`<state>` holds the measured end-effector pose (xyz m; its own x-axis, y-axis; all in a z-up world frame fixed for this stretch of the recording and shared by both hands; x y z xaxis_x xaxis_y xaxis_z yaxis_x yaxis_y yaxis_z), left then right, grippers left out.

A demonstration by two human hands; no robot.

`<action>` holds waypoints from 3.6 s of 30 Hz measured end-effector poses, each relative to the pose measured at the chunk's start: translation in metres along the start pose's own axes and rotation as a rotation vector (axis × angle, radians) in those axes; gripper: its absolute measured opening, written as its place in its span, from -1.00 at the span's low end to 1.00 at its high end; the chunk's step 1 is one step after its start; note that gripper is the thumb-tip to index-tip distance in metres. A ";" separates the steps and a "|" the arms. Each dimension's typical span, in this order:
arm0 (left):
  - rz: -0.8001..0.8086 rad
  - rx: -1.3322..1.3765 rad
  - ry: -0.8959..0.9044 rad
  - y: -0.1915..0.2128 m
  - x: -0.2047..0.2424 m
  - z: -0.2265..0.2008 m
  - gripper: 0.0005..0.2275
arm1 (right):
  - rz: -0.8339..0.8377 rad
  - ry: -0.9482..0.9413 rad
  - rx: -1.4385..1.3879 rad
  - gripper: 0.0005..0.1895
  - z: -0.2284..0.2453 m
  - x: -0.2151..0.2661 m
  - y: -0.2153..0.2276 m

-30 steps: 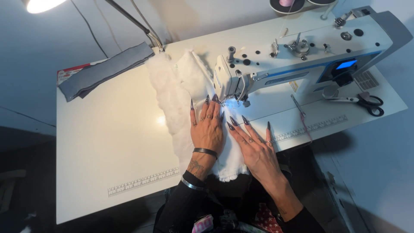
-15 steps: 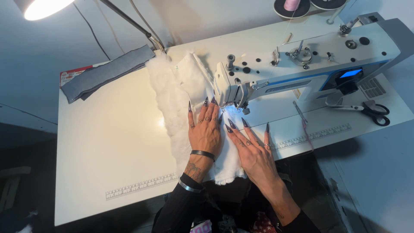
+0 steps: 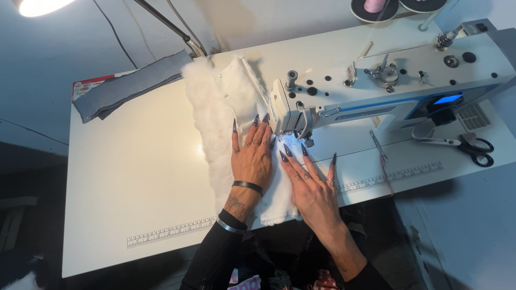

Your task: Sew together pieces of white faux fur using an industrial sewing machine.

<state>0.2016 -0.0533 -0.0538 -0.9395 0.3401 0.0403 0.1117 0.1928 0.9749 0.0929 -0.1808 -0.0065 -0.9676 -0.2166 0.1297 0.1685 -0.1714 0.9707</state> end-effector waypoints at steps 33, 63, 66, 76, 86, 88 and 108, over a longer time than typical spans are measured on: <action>0.021 0.003 -0.491 0.066 0.123 -0.022 -0.29 | -0.421 0.016 -0.482 -0.54 -0.005 0.040 0.000; -0.109 -0.177 -0.551 0.017 0.121 -0.032 -0.58 | -0.534 0.130 -0.532 -0.54 -0.021 0.057 -0.006; -0.163 -0.124 -0.586 0.028 0.124 -0.043 -0.65 | -0.339 0.167 -0.510 -0.41 -0.009 0.036 -0.005; -0.249 -0.007 -0.500 0.049 0.127 -0.047 -0.61 | -0.176 0.027 -0.983 -0.31 -0.005 0.018 -0.017; -0.202 0.007 -0.585 0.036 0.127 -0.048 -0.60 | -0.258 -0.295 -1.041 -0.53 -0.015 0.030 -0.006; -0.164 0.018 -0.561 0.032 0.126 -0.045 -0.62 | -0.483 -0.167 -0.697 -0.66 -0.011 0.037 0.005; -0.012 0.216 -0.459 0.106 0.085 -0.016 -0.76 | -0.398 0.136 -0.119 -0.53 0.007 0.058 -0.051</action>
<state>0.1284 -0.0189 0.0561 -0.7076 0.6966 -0.1184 0.2116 0.3688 0.9051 0.0267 -0.1781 -0.0469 -0.9292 -0.2345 -0.2855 -0.1845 -0.3751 0.9084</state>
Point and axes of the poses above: each hand's wrist, its own x-axis away from the middle knuckle, its own y-axis out of the back of the hand, z = x × y, the point moved 5 cm from there along -x, towards the middle knuckle, and after that the axes turned 15 degrees about z, right-handed, at the moved point
